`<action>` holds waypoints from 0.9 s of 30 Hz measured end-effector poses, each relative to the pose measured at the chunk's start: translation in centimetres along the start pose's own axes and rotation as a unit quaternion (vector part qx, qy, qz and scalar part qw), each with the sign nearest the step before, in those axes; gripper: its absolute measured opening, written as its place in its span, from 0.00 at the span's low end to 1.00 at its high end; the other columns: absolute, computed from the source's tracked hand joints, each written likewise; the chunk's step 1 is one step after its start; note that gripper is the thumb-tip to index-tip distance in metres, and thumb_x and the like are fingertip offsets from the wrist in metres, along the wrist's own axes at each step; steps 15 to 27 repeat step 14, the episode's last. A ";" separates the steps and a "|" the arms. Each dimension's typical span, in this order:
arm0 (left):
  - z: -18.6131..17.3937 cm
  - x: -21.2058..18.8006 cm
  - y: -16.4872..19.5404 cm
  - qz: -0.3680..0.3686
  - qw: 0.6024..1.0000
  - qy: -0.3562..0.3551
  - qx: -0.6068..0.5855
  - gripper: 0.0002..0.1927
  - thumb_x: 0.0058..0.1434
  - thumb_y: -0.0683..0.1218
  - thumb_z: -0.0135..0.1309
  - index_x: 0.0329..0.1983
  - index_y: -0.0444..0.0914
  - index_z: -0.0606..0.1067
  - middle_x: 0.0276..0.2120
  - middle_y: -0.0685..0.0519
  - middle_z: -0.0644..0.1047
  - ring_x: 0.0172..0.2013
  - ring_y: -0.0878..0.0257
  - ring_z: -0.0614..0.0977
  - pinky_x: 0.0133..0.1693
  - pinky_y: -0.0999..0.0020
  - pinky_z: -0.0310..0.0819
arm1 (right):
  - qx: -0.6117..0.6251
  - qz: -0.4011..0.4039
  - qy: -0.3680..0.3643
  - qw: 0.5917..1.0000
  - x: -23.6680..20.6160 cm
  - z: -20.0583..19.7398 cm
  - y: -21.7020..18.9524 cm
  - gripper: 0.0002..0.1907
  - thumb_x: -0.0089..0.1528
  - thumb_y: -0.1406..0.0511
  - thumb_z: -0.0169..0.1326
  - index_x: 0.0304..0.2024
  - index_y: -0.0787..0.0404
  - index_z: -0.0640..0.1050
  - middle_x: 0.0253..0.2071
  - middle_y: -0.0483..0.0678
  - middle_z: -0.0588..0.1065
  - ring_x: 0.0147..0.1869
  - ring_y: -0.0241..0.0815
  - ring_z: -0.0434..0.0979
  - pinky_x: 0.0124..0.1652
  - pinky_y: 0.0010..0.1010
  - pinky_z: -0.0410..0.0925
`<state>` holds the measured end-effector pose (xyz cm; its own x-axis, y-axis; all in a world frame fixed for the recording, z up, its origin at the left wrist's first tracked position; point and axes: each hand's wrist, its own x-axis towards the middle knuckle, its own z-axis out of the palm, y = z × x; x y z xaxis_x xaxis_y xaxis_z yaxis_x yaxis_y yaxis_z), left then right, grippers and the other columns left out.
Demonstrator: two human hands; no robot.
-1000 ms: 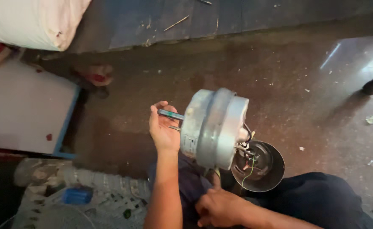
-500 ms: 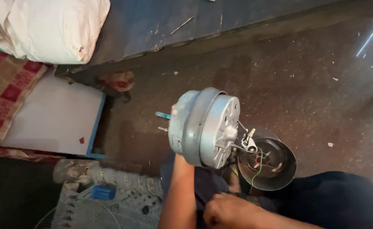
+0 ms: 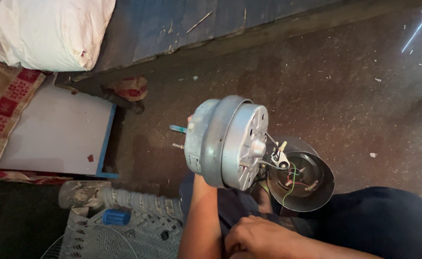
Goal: The person sits on the floor servicing a pedestal fan motor. They hold the motor housing on their lap and use a long screwdriver to work around the motor's rear cover and shaft, repeatedly repositioning the motor and turning it to access different sides.
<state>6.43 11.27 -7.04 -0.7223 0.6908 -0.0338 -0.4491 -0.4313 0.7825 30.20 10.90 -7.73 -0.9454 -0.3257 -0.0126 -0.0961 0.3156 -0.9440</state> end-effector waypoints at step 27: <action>-0.7 0.2 0.4 0.103 0.994 0.026 -0.004 0.24 0.74 0.60 0.51 0.51 0.34 0.72 0.43 0.52 0.77 0.46 0.59 0.78 0.52 0.61 0.74 | -0.025 -0.055 0.046 0.997 0.1 -0.8 -1.3 0.09 0.64 0.59 0.61 0.44 0.54 0.82 0.40 0.44 0.82 0.51 0.45 0.80 0.55 0.36 0.69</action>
